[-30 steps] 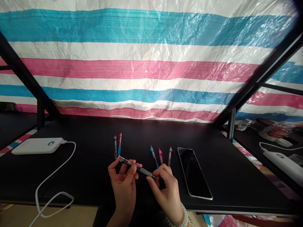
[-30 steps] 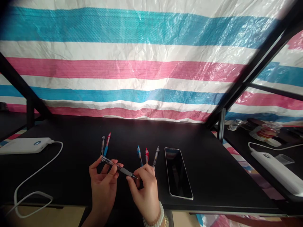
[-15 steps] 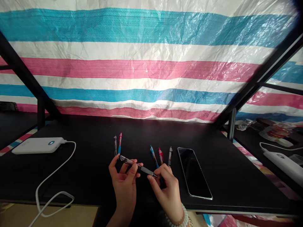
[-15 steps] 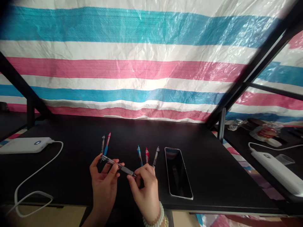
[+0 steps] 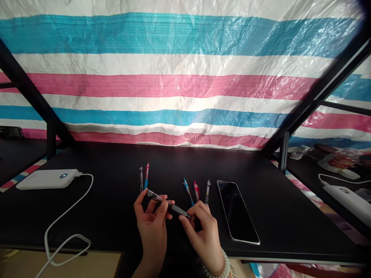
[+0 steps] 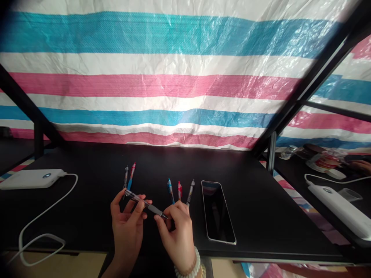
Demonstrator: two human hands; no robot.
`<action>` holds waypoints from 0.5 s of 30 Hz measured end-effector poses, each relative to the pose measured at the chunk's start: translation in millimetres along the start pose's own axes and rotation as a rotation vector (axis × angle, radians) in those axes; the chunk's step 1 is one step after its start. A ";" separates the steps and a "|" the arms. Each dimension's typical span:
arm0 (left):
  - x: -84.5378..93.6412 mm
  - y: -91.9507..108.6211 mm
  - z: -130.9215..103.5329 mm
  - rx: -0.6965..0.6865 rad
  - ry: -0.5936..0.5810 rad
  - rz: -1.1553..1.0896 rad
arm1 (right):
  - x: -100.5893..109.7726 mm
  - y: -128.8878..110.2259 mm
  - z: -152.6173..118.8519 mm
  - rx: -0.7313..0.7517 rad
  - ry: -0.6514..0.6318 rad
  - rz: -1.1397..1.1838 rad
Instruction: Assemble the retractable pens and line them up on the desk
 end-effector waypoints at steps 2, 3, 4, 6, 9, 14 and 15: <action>0.2 -1.3 -0.2 -0.006 -0.010 -0.001 | 0.1 1.2 -0.5 -0.001 -0.008 -0.014; 0.5 -2.0 -0.3 -0.012 -0.018 -0.002 | 0.0 1.9 -0.7 -0.004 -0.017 -0.024; 0.9 -2.7 -0.5 -0.020 -0.025 0.000 | -0.1 2.7 -0.8 -0.008 -0.026 -0.035; 1.9 -3.0 -0.3 -0.042 -0.029 0.017 | -0.4 3.3 -0.3 -0.010 -0.039 -0.053; 1.8 1.2 4.9 -0.045 -0.047 0.086 | -0.1 1.6 1.3 0.011 -0.028 -0.047; -4.9 26.5 38.8 -0.050 -0.198 0.345 | 3.8 1.6 1.5 -0.013 0.079 0.070; -6.8 33.3 48.4 -0.059 -0.242 0.427 | 4.3 2.8 0.8 -0.018 0.091 0.085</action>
Point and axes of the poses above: each hand's wrist, its own z-axis towards the middle knuckle, its own x-axis out of the back of the hand, y = z × x, the point moved 2 cm from there along z, towards the middle knuckle, and after that the axes turned 3 degrees about x, right-handed, at the moved point
